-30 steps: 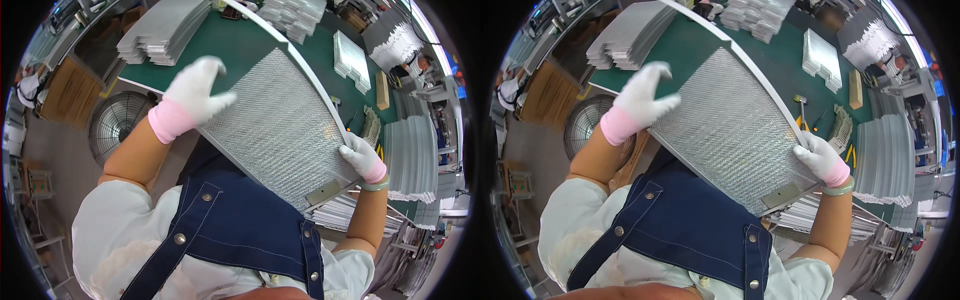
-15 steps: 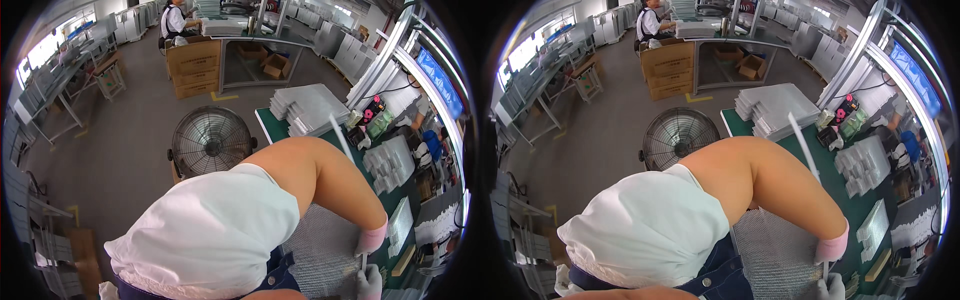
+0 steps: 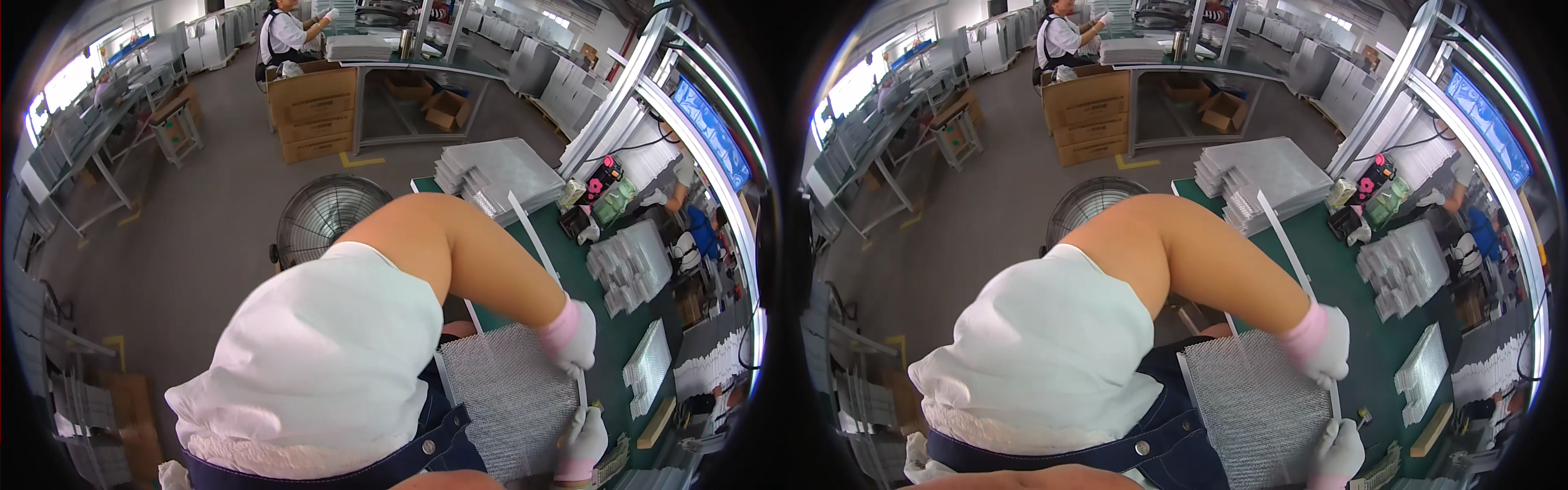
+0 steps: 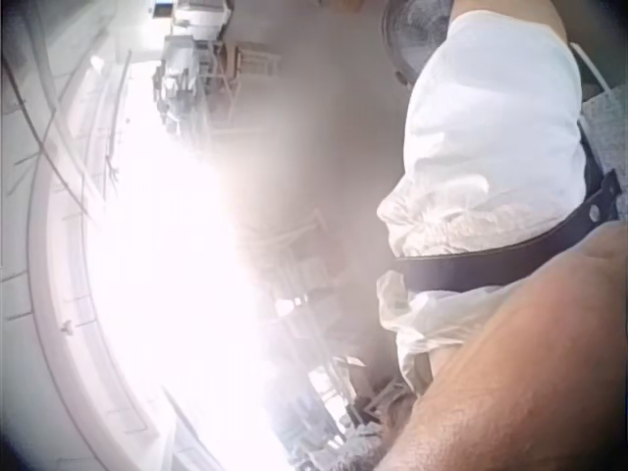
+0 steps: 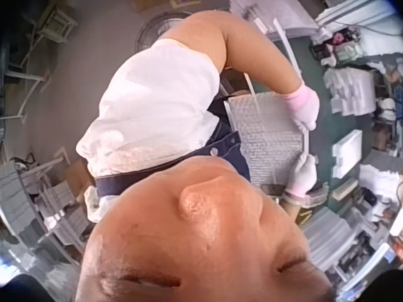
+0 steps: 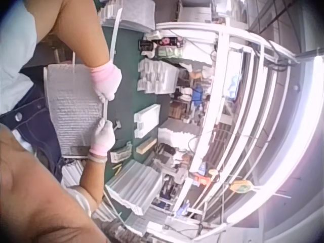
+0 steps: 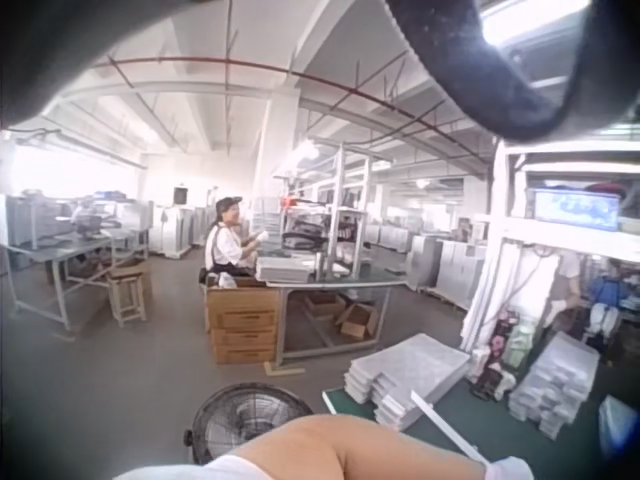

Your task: The person assembles air filters by placing a mesh sheet onto a workbench, inserting a plastic connector, and fitting two white plastic strips along the edges. They then use a handheld stapler to secure the strips to the mesh, completing the assembly of one unit before repeating the process with a new set of materials.

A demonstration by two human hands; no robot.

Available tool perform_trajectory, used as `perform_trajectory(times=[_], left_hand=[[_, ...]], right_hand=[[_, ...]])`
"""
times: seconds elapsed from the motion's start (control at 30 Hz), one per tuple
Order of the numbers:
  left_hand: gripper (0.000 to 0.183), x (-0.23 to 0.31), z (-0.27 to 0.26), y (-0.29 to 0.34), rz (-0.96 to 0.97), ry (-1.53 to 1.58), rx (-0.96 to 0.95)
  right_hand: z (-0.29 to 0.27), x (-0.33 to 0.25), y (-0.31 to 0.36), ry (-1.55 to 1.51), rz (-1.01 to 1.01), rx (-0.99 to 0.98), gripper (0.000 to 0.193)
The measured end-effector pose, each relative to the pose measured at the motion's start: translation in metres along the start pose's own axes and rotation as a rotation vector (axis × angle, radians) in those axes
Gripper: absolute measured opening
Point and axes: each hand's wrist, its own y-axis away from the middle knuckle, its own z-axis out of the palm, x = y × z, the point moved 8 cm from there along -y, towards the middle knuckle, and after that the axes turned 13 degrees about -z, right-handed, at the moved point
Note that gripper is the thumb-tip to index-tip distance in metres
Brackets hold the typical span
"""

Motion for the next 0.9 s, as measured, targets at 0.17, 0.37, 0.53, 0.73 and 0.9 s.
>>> perform_trajectory(times=[0.17,0.37,0.53,0.73,0.9], left_hand=[[0.034,-0.032,-0.006,0.024,0.019,-0.017,0.048],[0.026,-0.061,-0.007,0.041,-0.043,0.224,-0.046],[0.029,-0.051,-0.013,0.06,-0.207,-0.069,-0.082],[0.036,-0.08,0.007,0.079,-0.343,0.408,-0.386],[0.042,-0.028,-0.055,0.091,-0.007,-0.188,0.456]], right_hand=[[-0.003,-0.009,-0.002,0.049,-0.051,0.028,0.037],[-0.006,-0.014,-0.019,-0.006,-0.057,-0.067,0.028],[0.003,-0.022,-0.019,0.069,-0.086,-0.002,0.023],[0.012,-0.023,-0.03,-0.057,-0.067,-0.039,0.026],[0.011,0.004,0.003,-0.091,0.134,-0.013,0.03]])
